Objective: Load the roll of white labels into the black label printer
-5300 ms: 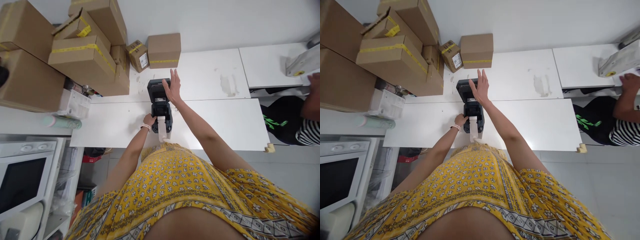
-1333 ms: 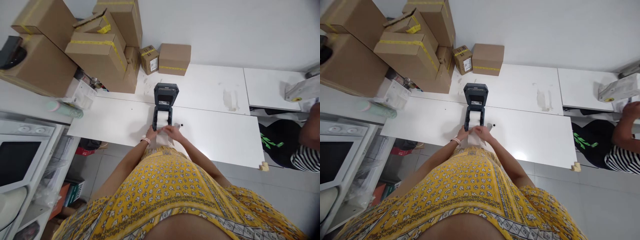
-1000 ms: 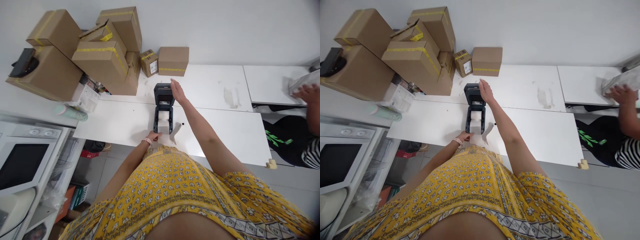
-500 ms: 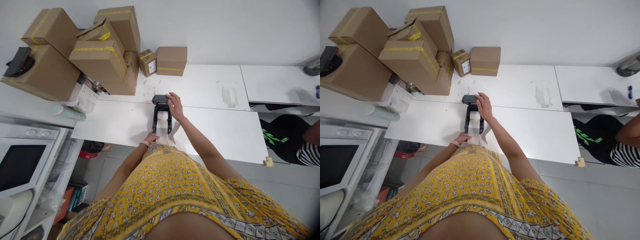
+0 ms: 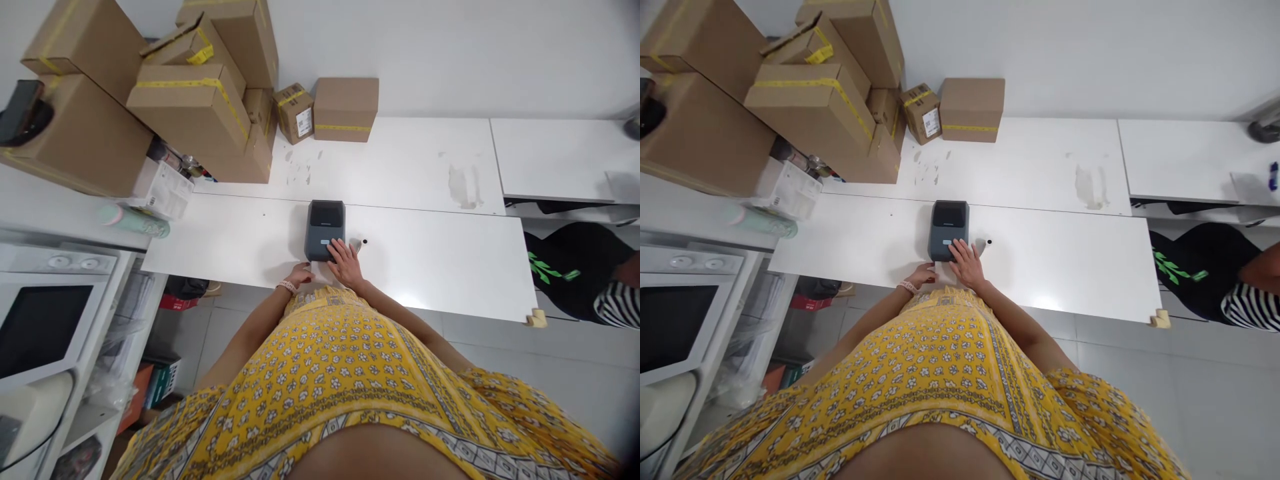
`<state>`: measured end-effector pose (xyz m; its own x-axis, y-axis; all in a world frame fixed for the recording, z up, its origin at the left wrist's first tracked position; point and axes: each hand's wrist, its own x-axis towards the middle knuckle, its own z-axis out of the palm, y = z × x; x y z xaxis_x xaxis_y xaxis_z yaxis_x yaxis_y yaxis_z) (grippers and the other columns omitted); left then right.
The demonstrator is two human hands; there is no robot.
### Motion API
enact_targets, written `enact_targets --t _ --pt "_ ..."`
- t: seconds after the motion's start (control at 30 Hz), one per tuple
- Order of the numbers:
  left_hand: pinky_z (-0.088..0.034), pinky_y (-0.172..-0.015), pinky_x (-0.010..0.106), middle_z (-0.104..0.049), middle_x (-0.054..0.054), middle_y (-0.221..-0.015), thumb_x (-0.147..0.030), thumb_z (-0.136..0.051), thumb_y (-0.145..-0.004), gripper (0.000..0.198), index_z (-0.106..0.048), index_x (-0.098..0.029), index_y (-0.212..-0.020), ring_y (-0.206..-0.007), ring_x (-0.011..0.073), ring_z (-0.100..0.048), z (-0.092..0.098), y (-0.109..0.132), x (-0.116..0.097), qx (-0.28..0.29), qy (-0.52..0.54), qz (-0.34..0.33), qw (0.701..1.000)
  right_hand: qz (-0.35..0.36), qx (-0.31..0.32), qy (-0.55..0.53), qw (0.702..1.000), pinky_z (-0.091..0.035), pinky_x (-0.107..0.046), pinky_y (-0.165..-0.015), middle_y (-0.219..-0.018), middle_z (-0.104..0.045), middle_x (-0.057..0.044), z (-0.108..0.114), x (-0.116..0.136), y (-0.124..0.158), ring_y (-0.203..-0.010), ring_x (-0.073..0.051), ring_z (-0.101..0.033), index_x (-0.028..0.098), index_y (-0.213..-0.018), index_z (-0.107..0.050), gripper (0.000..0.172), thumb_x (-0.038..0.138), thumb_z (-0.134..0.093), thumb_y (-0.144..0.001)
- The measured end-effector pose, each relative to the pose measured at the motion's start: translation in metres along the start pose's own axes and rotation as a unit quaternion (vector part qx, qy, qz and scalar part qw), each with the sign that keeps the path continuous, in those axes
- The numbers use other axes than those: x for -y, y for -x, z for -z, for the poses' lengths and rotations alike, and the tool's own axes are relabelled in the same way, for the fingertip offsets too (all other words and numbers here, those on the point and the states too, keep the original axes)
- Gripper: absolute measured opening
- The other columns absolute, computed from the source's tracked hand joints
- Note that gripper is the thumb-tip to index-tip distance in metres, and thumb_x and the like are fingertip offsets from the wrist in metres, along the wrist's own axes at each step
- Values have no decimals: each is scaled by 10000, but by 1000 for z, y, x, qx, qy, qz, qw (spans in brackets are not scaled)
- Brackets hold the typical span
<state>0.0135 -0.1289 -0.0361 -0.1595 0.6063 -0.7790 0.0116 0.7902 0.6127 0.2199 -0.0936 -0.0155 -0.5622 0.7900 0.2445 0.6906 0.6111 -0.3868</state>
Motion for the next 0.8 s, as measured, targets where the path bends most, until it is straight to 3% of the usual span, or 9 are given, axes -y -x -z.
enact_targets --t 0.07,0.1,0.17,0.2,0.3,0.37,0.47,0.8 --pt "-495 -932 419 -706 159 -1021 -136 -687 -748 583 -542 -95 -1312 -1067 287 -647 4 0 -7 -118 -43 -16 992 9 14 15 1000 -122 -510 -1214 -1599 -291 -86 -3 -1 2 -1495 -255 -202 190 -1545 -265 588 404 -349 -1005" --pt "-451 -1002 442 -678 182 -1122 -158 -619 -807 557 -511 -100 -1350 -1159 293 -602 4 0 -13 -195 -66 -57 977 11 19 21 1000 -105 -518 -1217 -1605 -274 -89 -5 -1 2 -1499 -259 -189 184 -1551 -247 607 418 -358 -1001" --pt "-325 -1124 471 -558 203 -1347 -215 -486 -897 535 -441 -115 -1420 -1337 288 -457 3 0 -31 -315 -112 -201 921 9 25 28 999 -86 -536 -1217 -1611 -250 -100 -8 -3 3 -1503 -268 -172 173 -1556 -225 641 441 -376 -994" --pt "-258 -1166 472 -475 194 -1443 -245 -436 -924 544 -401 -121 -1452 -1405 275 -368 -1 1 -42 -335 -139 -280 889 7 27 30 999 -80 -544 -1216 -1613 -243 -104 -11 -4 4 -1504 -273 -167 171 -1558 -218 653 449 -383 -990" --pt "-123 -1216 456 -282 150 -1584 -322 -357 -964 582 -320 -120 -1508 -1494 236 -170 -17 1 -74 -277 -252 -454 808 4 37 30 999 -76 -561 -1213 -1613 -238 -113 -19 -6 7 -1505 -282 -160 169 -1560 -210 677 465 -399 -981" --pt "-56 -1221 471 -227 132 -1608 -362 -339 -971 605 -297 -121 -1525 -1510 232 -91 -30 0 -89 -214 -328 -509 767 6 41 31 999 -79 -568 -1211 -1609 -247 -120 -24 -8 9 -1506 -285 -154 158 -1557 -218 681 468 -401 -979" --pt "3 -1215 492 -206 129 -1615 -384 -327 -972 636 -262 -110 -1542 -1513 234 -46 -43 -4 -98 -141 -408 -537 725 5 42 31 999 -86 -578 -1209 -1601 -262 -139 -28 -9 11 -1505 -293 -156 136 -1550 -236 688 473 -409 -975" --pt "19 -1214 495 -177 131 -1621 -362 -341 -955 643 -279 -94 -1536 -1514 238 -25 -47 -8 -98 -102 -455 -514 720 13 61 19 998 -137 -568 -1207 -1560 -350 -162 -37 -19 9 -1482 -312 -230 111 -1495 -363 664 493 -443 -958"
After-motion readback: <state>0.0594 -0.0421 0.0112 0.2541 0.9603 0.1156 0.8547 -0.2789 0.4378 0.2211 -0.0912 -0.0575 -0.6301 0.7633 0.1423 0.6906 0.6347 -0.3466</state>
